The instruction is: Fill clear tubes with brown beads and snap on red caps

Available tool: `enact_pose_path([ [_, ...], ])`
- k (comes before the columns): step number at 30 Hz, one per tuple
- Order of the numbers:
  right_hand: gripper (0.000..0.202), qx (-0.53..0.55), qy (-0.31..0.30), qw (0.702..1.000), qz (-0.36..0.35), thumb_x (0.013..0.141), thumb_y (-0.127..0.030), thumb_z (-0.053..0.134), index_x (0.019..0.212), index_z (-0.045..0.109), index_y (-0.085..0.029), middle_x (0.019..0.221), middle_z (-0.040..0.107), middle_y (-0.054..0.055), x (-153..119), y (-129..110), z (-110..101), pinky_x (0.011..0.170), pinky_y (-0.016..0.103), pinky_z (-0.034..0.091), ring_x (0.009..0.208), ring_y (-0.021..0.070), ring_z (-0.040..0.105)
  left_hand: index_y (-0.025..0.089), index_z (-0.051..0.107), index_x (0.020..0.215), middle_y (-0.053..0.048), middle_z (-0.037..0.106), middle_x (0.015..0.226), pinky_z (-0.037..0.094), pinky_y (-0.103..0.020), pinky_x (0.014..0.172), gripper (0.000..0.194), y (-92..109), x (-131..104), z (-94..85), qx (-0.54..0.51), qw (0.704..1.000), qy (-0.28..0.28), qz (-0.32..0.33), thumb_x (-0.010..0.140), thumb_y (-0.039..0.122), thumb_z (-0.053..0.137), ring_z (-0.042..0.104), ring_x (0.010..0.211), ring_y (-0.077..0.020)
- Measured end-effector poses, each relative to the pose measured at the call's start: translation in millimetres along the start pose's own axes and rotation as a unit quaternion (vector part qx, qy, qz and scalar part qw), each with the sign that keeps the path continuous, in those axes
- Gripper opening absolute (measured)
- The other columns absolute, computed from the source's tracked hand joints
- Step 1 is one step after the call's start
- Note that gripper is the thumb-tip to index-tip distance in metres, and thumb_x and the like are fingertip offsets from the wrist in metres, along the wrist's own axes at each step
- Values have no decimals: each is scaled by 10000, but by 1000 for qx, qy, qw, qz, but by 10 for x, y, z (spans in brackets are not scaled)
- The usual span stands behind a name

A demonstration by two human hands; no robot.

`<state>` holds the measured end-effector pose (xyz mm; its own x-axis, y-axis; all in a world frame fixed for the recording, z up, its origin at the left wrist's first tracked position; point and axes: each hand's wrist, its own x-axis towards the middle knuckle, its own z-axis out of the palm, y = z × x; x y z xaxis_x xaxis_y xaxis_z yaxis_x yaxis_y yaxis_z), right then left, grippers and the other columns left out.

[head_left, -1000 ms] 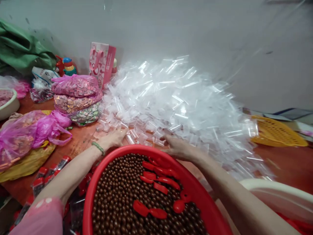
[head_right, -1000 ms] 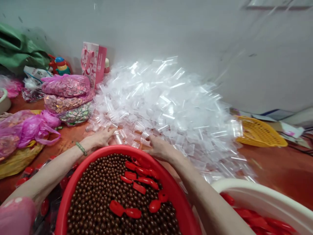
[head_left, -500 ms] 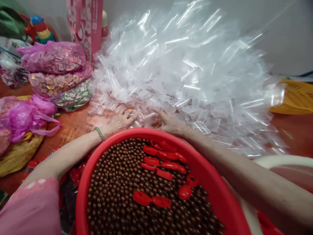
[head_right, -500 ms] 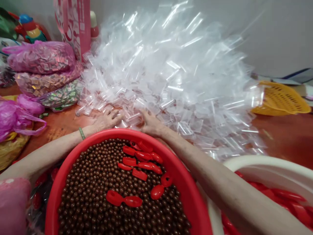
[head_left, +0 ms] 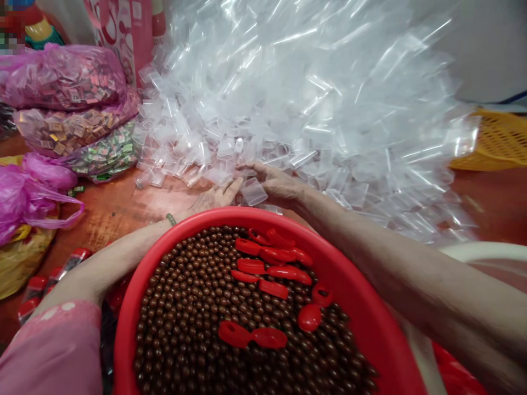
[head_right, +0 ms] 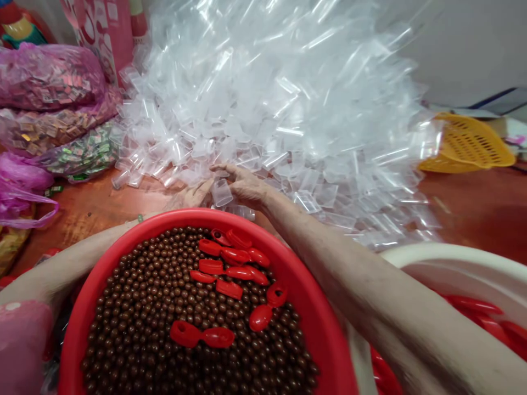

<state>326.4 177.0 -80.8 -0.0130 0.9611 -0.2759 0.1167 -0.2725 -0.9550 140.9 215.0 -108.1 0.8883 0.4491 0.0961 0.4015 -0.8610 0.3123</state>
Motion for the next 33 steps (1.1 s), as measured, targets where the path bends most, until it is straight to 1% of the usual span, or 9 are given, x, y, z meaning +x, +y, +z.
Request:
enact_pose_path([
  [5,610,6,13,999,-33,504,-212,838,1063,594,-222,887,666,-4,-38,-287,-49,731,355,566,755,161,656,63,337,1490,-114,351,1580,438,-323,1038,575,5,32,-145,-47,998,37,13,961,198,157,403,1410,-217],
  [7,617,4,23,998,-60,498,-188,851,1061,599,-216,872,652,-11,-56,-463,-54,746,356,565,760,156,647,47,314,1495,-138,323,1589,439,-349,1034,584,1,30,-287,-54,997,50,26,964,287,270,362,1432,-240],
  [10,623,0,32,994,-105,508,-162,860,1074,604,-212,846,644,-21,-133,-782,-39,762,339,565,768,149,646,29,185,1534,-244,275,1592,491,-377,1023,827,-23,10,-566,-74,993,65,58,882,363,570,409,1421,-290],
  [14,606,-21,32,982,-186,545,-176,860,1091,601,-227,817,633,-53,-390,-1220,63,769,328,564,782,152,669,42,140,1540,-264,301,1579,525,-454,988,791,-2,-109,-1014,-89,986,92,103,916,359,510,469,1364,-361],
  [17,570,-23,41,975,-217,590,-203,846,1099,592,-237,795,636,-65,-676,-1386,238,752,303,561,801,153,681,99,150,1548,-241,383,1542,535,-436,977,766,125,-346,-1297,-75,983,102,131,934,387,507,562,1272,-338],
  [22,529,24,-10,983,-183,716,-246,792,1175,529,-255,1008,704,2,-1159,-1068,682,813,348,603,893,186,722,216,106,1560,-193,523,1438,540,-383,984,832,430,-1010,-1402,-89,976,91,177,910,343,611,618,1208,-286],
  [26,448,-29,-61,980,-188,817,-230,678,1234,516,-219,1175,680,74,-1410,-688,984,932,412,571,1078,218,683,152,196,1537,-250,526,1395,520,-411,1008,810,548,-1425,-1292,-138,981,1,135,887,337,642,574,1263,-324],
  [30,761,-261,-117,946,-155,807,-290,728,1479,386,-186,1534,399,183,-1588,-714,1105,1152,495,365,1427,311,387,131,385,1450,-255,524,1391,504,-435,1025,711,623,-1528,-1294,-174,977,-16,118,864,417,670,542,1290,-341],
  [33,741,-337,-145,924,-112,904,-310,616,1556,267,-268,1653,141,158,-1698,-873,1126,1131,484,394,1468,345,301,109,580,1264,-217,646,1223,543,-403,952,503,669,-1491,-1371,-204,970,-22,131,834,338,702,637,1134,-316],
])
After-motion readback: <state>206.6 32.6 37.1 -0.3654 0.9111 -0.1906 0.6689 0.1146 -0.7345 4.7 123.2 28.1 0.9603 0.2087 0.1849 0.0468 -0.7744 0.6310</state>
